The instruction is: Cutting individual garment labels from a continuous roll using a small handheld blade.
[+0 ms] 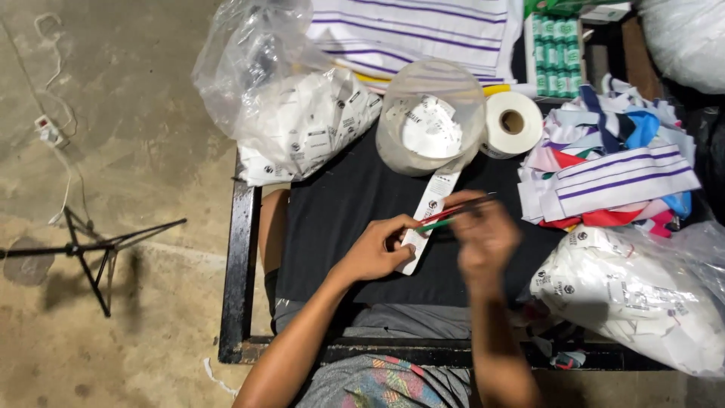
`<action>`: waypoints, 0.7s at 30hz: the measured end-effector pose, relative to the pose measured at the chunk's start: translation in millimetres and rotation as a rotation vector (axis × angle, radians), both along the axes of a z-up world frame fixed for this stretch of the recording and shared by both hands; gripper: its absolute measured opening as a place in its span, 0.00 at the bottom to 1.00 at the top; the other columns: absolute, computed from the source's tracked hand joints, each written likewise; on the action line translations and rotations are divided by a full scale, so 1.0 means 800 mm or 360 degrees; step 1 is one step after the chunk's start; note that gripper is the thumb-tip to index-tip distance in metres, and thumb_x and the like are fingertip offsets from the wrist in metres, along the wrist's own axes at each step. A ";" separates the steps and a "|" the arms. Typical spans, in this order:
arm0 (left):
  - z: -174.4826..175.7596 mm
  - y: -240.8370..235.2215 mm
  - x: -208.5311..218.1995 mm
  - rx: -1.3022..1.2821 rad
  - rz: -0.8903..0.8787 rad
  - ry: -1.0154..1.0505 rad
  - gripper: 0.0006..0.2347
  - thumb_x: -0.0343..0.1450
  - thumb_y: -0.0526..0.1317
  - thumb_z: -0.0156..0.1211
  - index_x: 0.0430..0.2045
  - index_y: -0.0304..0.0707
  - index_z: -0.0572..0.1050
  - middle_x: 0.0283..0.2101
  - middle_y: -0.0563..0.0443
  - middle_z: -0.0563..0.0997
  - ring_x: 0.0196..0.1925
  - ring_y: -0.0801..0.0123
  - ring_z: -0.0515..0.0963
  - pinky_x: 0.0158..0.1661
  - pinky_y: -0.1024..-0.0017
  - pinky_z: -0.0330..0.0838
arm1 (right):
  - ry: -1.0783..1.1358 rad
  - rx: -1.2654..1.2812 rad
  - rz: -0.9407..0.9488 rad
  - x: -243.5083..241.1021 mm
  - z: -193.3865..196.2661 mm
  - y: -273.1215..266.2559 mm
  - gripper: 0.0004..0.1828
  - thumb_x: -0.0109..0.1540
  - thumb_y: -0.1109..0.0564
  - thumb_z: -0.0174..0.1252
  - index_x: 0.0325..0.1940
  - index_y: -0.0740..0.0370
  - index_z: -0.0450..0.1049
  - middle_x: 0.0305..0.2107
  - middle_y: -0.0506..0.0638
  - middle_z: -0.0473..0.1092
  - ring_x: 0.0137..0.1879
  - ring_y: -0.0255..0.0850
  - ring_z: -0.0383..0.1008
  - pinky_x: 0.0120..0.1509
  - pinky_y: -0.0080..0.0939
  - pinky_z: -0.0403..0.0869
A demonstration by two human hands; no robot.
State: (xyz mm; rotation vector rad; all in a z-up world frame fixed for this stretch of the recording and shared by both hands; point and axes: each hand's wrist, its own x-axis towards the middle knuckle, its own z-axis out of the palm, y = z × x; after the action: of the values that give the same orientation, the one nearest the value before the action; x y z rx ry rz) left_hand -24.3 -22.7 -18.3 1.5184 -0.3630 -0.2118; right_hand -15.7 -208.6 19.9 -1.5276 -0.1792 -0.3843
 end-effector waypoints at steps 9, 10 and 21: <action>0.027 0.019 0.011 0.0007 -0.0001 -0.0105 0.07 0.63 0.28 0.63 0.29 0.40 0.82 0.20 0.43 0.74 0.24 0.63 0.74 0.29 0.67 0.71 | 0.0246 0.0329 0.0363 0.003 -0.048 -0.047 0.23 0.65 0.54 0.53 0.59 0.74 0.67 0.28 0.60 0.71 0.28 0.48 0.77 0.35 0.42 0.77; 0.030 0.019 0.012 0.0053 -0.0008 -0.0032 0.06 0.63 0.29 0.65 0.29 0.41 0.82 0.19 0.44 0.74 0.23 0.65 0.74 0.28 0.69 0.71 | 0.0336 0.0345 0.0492 0.001 -0.053 -0.042 0.22 0.64 0.57 0.53 0.59 0.75 0.69 0.26 0.59 0.70 0.22 0.47 0.77 0.26 0.42 0.77; 0.009 0.032 0.024 -0.0036 -0.0147 0.0513 0.09 0.67 0.29 0.67 0.39 0.35 0.82 0.21 0.48 0.77 0.24 0.75 0.71 0.26 0.76 0.70 | 0.0745 -0.0057 0.1141 0.020 -0.031 -0.057 0.20 0.62 0.60 0.56 0.56 0.73 0.74 0.26 0.61 0.74 0.20 0.32 0.64 0.23 0.31 0.65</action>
State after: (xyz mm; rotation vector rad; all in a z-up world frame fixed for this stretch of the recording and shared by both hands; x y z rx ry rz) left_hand -5.3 2.8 -11.5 1.4177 -0.1770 -0.5164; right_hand 0.7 -254.0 -4.5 -1.4398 -0.3459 0.5426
